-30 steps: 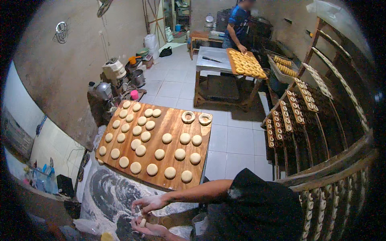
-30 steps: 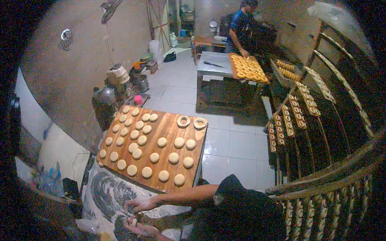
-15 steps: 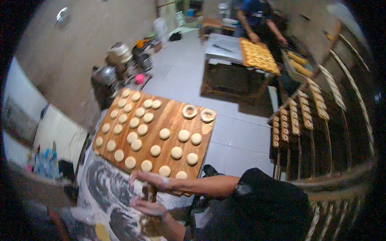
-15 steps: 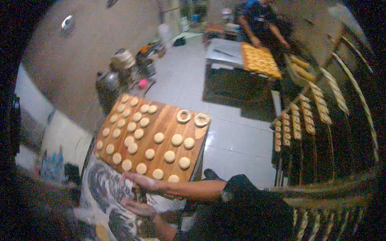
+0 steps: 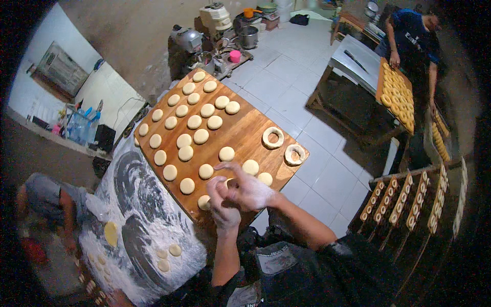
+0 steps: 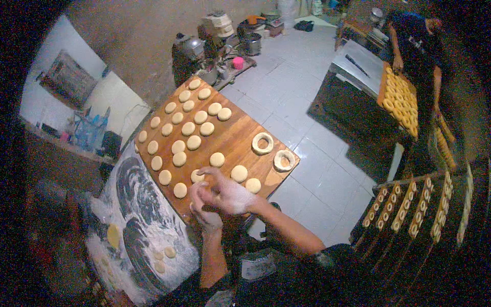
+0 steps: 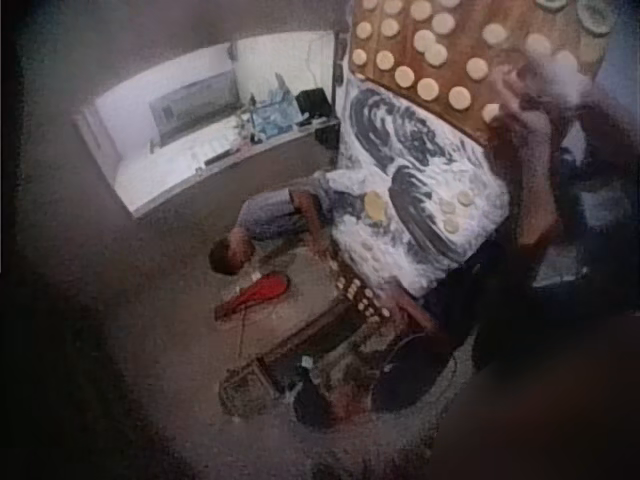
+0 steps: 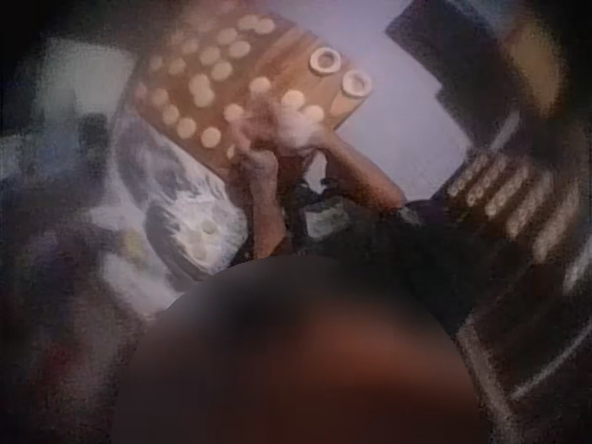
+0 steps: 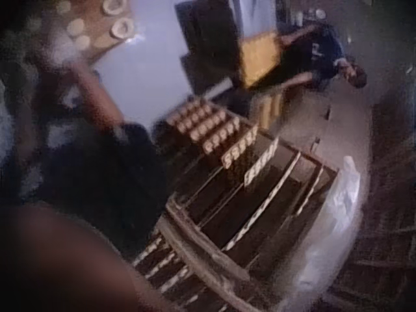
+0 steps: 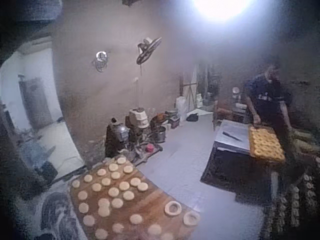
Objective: The person shapes small dough balls into ring shapes by hand and places them on a wooden board. Another person is also working with dough in the background.
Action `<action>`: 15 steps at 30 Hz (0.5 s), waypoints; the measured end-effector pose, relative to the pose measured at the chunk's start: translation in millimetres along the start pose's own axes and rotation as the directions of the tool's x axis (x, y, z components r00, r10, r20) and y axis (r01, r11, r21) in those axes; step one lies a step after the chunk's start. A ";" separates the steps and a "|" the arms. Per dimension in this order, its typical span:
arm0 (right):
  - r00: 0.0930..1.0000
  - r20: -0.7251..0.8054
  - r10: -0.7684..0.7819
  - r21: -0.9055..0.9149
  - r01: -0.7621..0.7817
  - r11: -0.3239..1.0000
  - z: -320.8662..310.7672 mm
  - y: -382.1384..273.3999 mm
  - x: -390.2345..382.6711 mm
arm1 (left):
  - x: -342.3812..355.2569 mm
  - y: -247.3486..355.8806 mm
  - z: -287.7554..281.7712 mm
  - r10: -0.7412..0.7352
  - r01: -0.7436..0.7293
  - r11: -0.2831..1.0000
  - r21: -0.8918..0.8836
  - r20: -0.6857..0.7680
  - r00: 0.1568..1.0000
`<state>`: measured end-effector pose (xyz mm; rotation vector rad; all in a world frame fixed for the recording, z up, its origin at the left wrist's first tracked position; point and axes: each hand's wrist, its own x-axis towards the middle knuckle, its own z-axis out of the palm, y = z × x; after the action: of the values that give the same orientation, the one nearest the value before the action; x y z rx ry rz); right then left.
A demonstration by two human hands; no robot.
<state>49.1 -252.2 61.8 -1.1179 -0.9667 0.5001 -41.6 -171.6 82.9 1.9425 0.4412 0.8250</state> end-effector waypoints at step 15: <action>0.919 -0.211 0.333 -0.311 -0.386 0.869 -120.0 -21.6 4.1 | 60.3 27.5 113.0 -0.217 0.270 0.957 -0.111 0.346 0.913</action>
<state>150.3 -319.9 69.7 -1.6520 -0.7274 0.5481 79.9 -219.7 92.2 1.7896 0.3932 0.3508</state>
